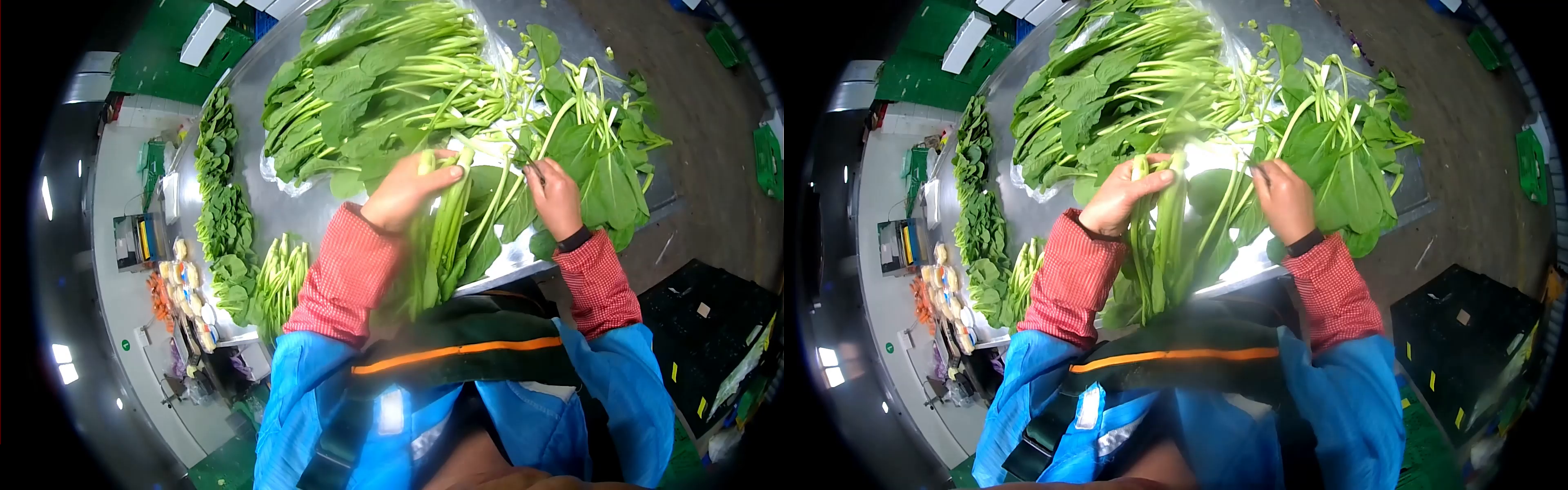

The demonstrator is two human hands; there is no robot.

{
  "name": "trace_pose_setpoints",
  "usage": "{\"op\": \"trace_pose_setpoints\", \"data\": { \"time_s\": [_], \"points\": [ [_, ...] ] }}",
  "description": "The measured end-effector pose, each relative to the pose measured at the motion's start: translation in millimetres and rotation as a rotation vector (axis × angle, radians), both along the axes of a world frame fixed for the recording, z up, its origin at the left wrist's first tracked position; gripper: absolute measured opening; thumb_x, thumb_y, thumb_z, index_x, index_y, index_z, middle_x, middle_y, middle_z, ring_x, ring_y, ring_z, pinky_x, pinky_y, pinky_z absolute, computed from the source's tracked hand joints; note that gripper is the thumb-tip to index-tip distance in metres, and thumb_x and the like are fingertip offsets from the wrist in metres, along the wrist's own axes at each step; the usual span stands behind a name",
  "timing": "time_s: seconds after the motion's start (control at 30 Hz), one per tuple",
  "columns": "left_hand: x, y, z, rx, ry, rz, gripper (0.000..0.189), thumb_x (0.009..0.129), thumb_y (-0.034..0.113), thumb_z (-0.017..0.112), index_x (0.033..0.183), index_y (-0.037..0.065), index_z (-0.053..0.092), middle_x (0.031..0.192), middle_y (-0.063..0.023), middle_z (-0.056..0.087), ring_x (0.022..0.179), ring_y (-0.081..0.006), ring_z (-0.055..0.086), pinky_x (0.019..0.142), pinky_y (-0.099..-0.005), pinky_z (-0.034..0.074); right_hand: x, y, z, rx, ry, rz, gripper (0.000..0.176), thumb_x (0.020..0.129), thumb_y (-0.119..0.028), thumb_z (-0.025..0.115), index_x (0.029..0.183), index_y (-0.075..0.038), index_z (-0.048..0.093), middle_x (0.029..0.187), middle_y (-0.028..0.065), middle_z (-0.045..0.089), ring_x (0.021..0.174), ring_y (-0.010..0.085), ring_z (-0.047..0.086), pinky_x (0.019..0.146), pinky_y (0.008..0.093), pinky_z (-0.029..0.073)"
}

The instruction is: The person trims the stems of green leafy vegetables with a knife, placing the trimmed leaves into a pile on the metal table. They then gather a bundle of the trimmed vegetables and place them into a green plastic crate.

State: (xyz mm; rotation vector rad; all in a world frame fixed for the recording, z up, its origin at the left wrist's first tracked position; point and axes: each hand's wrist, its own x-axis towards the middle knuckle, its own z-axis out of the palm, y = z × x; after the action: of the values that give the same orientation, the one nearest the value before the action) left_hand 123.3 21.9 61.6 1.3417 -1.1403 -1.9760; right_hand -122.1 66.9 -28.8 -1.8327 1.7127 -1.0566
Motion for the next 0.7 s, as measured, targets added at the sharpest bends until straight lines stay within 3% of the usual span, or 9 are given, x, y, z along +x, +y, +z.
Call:
{"op": "trace_pose_setpoints", "data": {
  "time_s": [0.07, 0.17, 0.3, 0.37, 0.4, 0.5, 0.57, 0.63, 0.7],
  "points": [
    [-1, 2, -3, -0.023, -0.009, -0.052, 0.042, 0.09, 0.02, 0.068, 0.124, 0.0, 0.055, 0.101, -0.0033, 0.065, 0.085, -0.0096, 0.062, 0.079, -0.0237, 0.051, 17, 0, 29, -0.052, -0.205, 0.046, 0.016, 0.09, -0.015, 0.063, 0.096, -0.001, 0.065, 0.088, 0.0149, 0.065, 0.076, 0.031, 0.065, 0.068, 0.0364, 0.051],
    [4, 6, -1, -0.197, -0.111, -0.171, 0.043, 0.091, 0.022, 0.068, 0.126, 0.002, 0.055, 0.103, 0.0, 0.062, 0.089, -0.0073, 0.057, 0.085, -0.0248, 0.046, 30, -18, 39, 0.287, -0.585, 0.073, 0.026, 0.088, -0.019, 0.065, 0.105, 0.002, 0.064, 0.088, 0.0179, 0.066, 0.08, 0.0323, 0.066, 0.072, 0.0373, 0.052],
    [22, 13, 11, -0.168, 0.081, -0.09, 0.037, 0.091, 0.022, 0.067, 0.122, 0.005, 0.054, 0.109, -0.0068, 0.064, 0.101, -0.0143, 0.06, 0.089, -0.0301, 0.049, 35, -66, -29, -0.031, -0.066, 0.062, 0.041, 0.084, -0.024, 0.069, 0.117, -0.001, 0.061, 0.102, 0.0208, 0.063, 0.084, 0.035, 0.065, 0.074, 0.0429, 0.052],
    [33, 17, 15, -0.1, 0.255, 0.005, 0.033, 0.091, 0.021, 0.066, 0.119, 0.006, 0.054, 0.113, -0.011, 0.065, 0.108, -0.0194, 0.061, 0.092, -0.0338, 0.05, 43, -82, -33, 0.087, 0.051, 0.055, 0.044, 0.083, -0.026, 0.071, 0.12, -0.005, 0.06, 0.106, 0.0203, 0.058, 0.088, 0.0371, 0.062, 0.075, 0.044, 0.051],
    [41, 20, 18, -0.065, 0.328, 0.042, 0.033, 0.09, 0.022, 0.066, 0.116, 0.008, 0.053, 0.117, -0.0167, 0.064, 0.117, -0.0297, 0.058, 0.097, -0.0429, 0.049, 47, -90, -34, 0.127, 0.14, 0.05, 0.043, 0.082, -0.023, 0.07, 0.12, -0.008, 0.06, 0.108, 0.0194, 0.054, 0.087, 0.0378, 0.062, 0.074, 0.0451, 0.051],
    [66, 25, 32, -0.241, 0.418, 0.135, 0.049, 0.084, 0.034, 0.072, 0.118, 0.007, 0.05, 0.107, -0.0129, 0.062, 0.114, -0.0358, 0.058, 0.099, -0.0529, 0.046, 50, -107, -61, 0.125, 0.336, 0.071, 0.032, 0.082, -0.021, 0.069, 0.111, -0.01, 0.062, 0.109, 0.0217, 0.053, 0.078, 0.0378, 0.064, 0.067, 0.0457, 0.053],
    [89, 28, 42, -0.325, 0.406, 0.195, 0.054, 0.08, 0.035, 0.075, 0.118, 0.006, 0.05, 0.103, -0.0112, 0.06, 0.098, -0.0285, 0.062, 0.092, -0.0481, 0.051, 51, -103, -53, 0.046, 0.263, 0.078, 0.026, 0.083, -0.021, 0.068, 0.105, -0.009, 0.064, 0.107, 0.0183, 0.055, 0.08, 0.0366, 0.063, 0.069, 0.0449, 0.052],
    [104, 33, 55, -0.428, 0.093, 0.225, 0.055, 0.079, 0.035, 0.077, 0.116, 0.004, 0.052, 0.097, -0.0099, 0.06, 0.087, -0.0226, 0.062, 0.085, -0.0393, 0.053, 51, -90, -31, 0.019, 0.13, 0.166, 0.027, 0.083, -0.022, 0.067, 0.106, -0.008, 0.065, 0.103, 0.0142, 0.058, 0.082, 0.0347, 0.063, 0.071, 0.0421, 0.051],
    [101, 40, 66, -0.364, -0.117, 0.277, 0.034, 0.079, 0.01, 0.077, 0.106, 0.002, 0.058, 0.086, -0.003, 0.062, 0.079, -0.0123, 0.061, 0.076, -0.0266, 0.051, 52, -71, 1, -0.016, 0.059, 0.223, 0.026, 0.083, -0.018, 0.069, 0.102, -0.002, 0.064, 0.092, 0.0147, 0.063, 0.08, 0.0329, 0.063, 0.069, 0.0392, 0.05]
  ]
}}
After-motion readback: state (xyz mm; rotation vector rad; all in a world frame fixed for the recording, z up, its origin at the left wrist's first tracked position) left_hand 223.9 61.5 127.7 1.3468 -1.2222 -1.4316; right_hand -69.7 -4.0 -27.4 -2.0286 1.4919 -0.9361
